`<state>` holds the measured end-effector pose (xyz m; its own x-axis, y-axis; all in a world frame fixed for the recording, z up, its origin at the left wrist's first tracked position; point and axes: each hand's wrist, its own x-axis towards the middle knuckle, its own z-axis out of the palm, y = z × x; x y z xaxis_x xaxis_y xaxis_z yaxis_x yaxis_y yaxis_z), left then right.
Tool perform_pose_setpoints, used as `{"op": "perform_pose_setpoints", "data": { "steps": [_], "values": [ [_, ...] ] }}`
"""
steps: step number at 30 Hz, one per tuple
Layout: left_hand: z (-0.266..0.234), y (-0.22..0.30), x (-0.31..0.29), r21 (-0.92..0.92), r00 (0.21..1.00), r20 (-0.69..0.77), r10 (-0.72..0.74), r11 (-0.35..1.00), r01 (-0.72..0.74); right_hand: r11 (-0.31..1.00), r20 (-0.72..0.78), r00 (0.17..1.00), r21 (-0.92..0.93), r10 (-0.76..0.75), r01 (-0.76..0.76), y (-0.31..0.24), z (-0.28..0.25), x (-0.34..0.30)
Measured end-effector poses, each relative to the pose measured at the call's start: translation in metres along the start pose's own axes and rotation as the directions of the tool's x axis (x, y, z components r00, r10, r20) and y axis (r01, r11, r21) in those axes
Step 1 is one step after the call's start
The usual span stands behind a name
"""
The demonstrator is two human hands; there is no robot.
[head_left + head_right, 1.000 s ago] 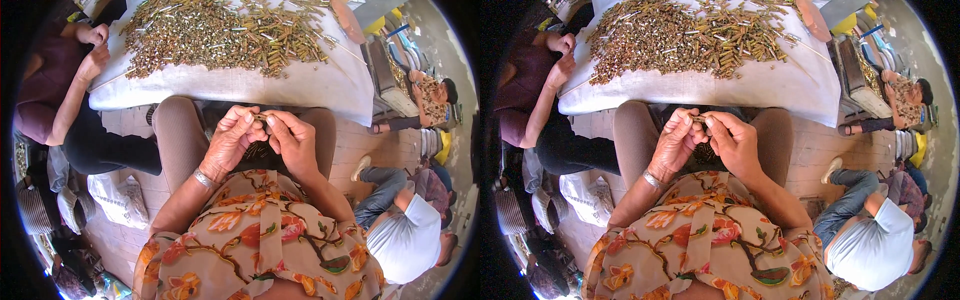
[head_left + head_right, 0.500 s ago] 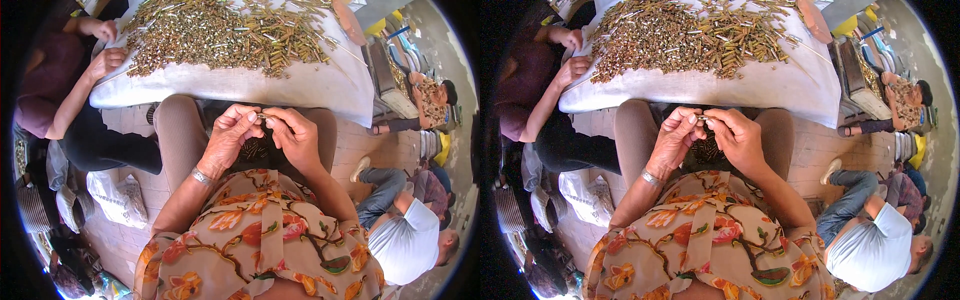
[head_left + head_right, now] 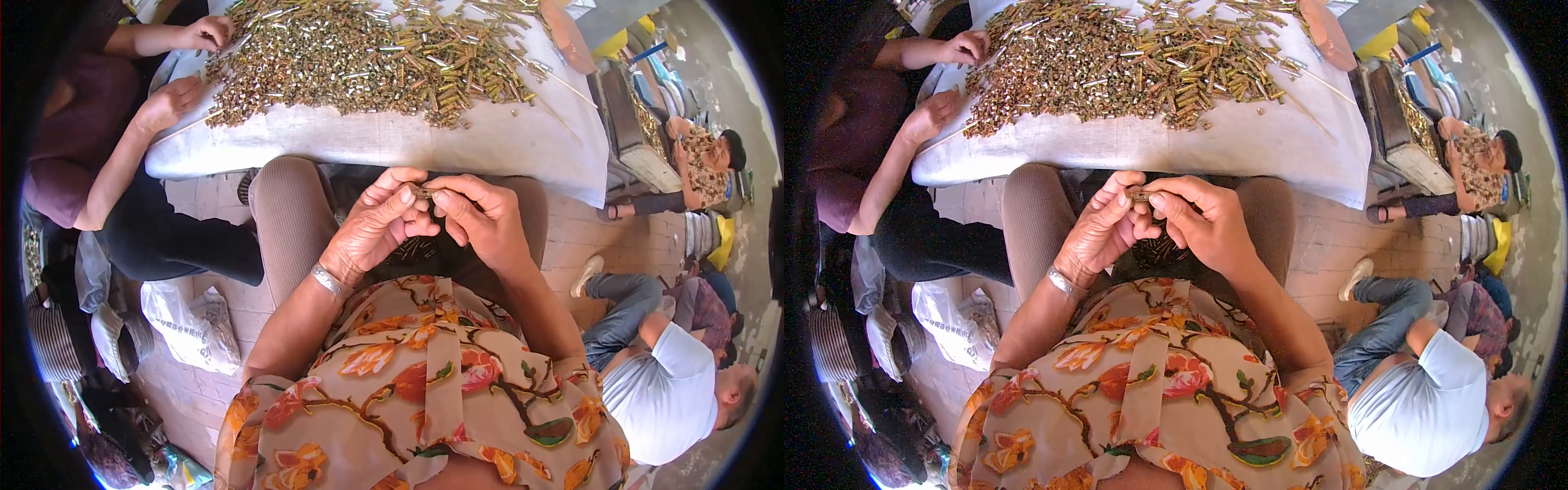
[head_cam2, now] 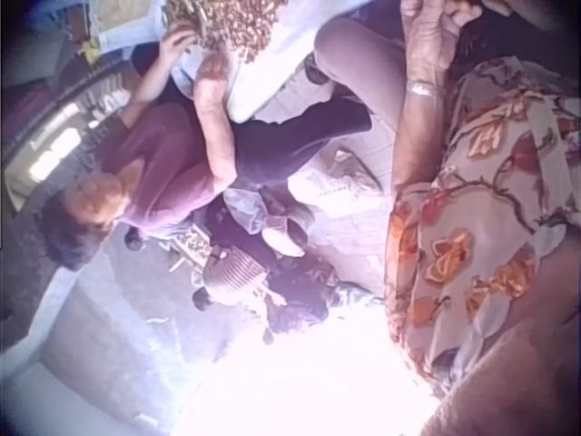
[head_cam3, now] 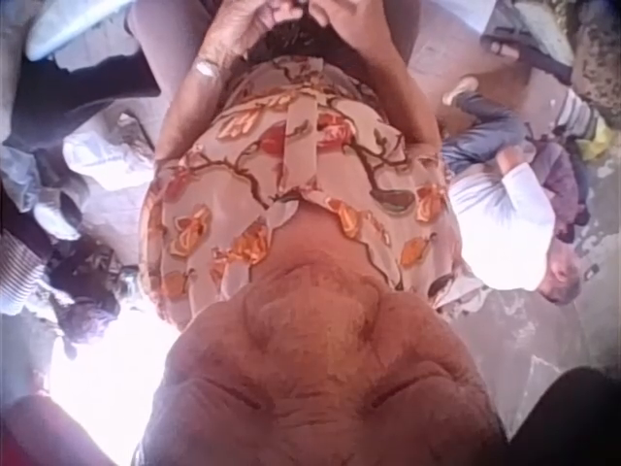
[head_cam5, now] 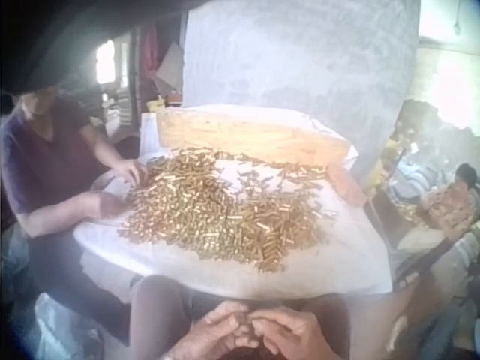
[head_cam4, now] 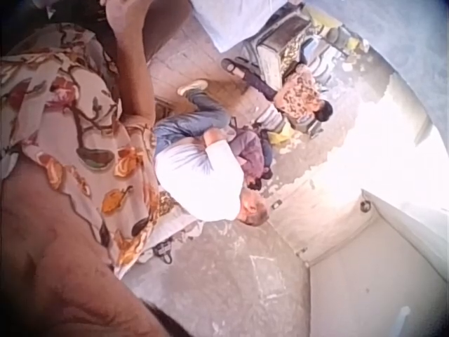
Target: The person repeatedly picks up metal components from a pile on the table and assembles them together by hand.
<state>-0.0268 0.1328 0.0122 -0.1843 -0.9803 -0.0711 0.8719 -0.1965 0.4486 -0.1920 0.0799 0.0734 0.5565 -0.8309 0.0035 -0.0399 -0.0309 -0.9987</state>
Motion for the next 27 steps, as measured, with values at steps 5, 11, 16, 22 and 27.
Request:
{"op": "perform_pose_setpoints", "data": {
  "steps": [5,11,16,22,27],
  "values": [
    [-0.006,-0.007,0.003,-0.119,1.0,-0.01,-0.026,0.993,0.024,0.979,0.009,0.994,0.177,0.105,-0.105,0.008,0.006,0.005],
    [-0.014,-0.014,0.005,-0.177,0.998,-0.056,0.016,0.984,-0.025,0.976,-0.078,0.986,0.174,0.149,-0.134,0.013,0.017,0.004],
    [-0.007,-0.006,0.003,-0.102,1.0,0.014,-0.002,0.995,0.003,0.932,0.056,0.976,0.291,0.211,-0.218,0.01,0.002,0.007],
    [-0.004,0.0,0.005,0.045,1.0,-0.02,-0.022,0.999,0.023,0.842,0.059,0.943,0.435,0.328,-0.32,0.017,-0.004,0.007],
    [-0.001,0.0,0.004,0.124,0.996,-0.094,0.01,0.992,0.002,0.854,-0.012,0.946,0.435,0.324,-0.287,0.013,0.0,0.006]
  ]
}}
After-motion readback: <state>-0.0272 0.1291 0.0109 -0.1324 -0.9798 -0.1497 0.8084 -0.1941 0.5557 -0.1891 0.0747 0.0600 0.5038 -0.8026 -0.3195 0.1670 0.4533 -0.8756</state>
